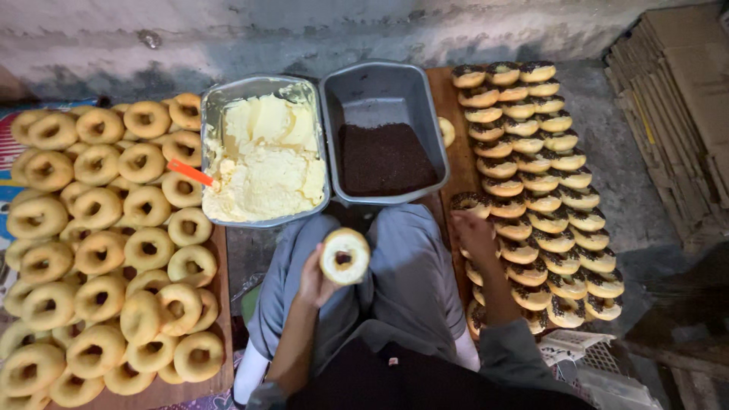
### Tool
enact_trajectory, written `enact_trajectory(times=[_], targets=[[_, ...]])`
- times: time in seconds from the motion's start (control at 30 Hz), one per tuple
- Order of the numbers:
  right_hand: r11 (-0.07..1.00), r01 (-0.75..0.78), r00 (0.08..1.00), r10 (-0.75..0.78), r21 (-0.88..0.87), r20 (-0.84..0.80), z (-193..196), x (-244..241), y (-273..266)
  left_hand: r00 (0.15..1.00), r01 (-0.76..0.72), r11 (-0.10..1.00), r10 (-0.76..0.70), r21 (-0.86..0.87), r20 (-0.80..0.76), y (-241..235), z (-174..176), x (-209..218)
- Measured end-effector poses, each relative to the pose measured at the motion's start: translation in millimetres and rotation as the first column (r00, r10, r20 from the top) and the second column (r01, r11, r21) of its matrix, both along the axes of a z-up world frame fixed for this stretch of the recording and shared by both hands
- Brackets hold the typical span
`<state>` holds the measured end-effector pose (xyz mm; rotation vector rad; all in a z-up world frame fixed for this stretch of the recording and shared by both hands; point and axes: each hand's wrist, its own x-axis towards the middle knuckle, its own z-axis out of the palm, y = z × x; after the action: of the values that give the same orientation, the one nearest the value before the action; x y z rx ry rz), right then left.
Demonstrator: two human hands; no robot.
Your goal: The person sits on the floor and repeatedly picks up plain donuts, dips them into a yellow cream, then into a dark granular topping, and places them on a wooden board. The process is repeated for multiple donuts throughout the clip.
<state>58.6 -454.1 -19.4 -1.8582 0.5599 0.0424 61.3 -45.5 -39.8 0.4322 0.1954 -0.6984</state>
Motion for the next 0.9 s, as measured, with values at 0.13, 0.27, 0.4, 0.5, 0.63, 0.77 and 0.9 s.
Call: enact_trajectory(times=[0.13,0.27,0.4,0.5,0.63,0.77,0.9], targets=[[0.665,-0.569,0.790,0.605,0.484,0.097,9,3,93,0.956,0.285,0.947,-0.292,0.150,0.022,-19,-32,18],[0.510,-0.419,0.789,0.615,0.751,0.023,-11,35,138,0.901,0.433,0.901,-0.431,0.033,-0.048,-14,-32,31],[0.719,-0.418,0.908,0.319,0.556,0.271,-26,136,100,0.951,0.277,0.942,-0.297,-0.189,-0.087,-6,-11,47],[0.996,-0.068,0.903,0.038,0.054,0.428,-27,202,95,0.902,0.386,0.896,-0.416,-0.220,-0.112,-6,0,58],[0.933,-0.224,0.950,0.274,0.282,-0.150,-15,220,116,0.880,0.415,0.861,-0.462,-0.295,-0.108,-5,3,65],[0.562,-0.660,0.741,0.597,-0.499,-0.308,-1,211,139,0.885,0.413,0.853,-0.459,-0.320,-0.082,-2,3,66],[0.699,-0.594,0.774,0.631,-0.399,-0.047,-3,209,124,0.887,0.426,0.865,-0.457,-0.266,-0.068,-2,3,65]])
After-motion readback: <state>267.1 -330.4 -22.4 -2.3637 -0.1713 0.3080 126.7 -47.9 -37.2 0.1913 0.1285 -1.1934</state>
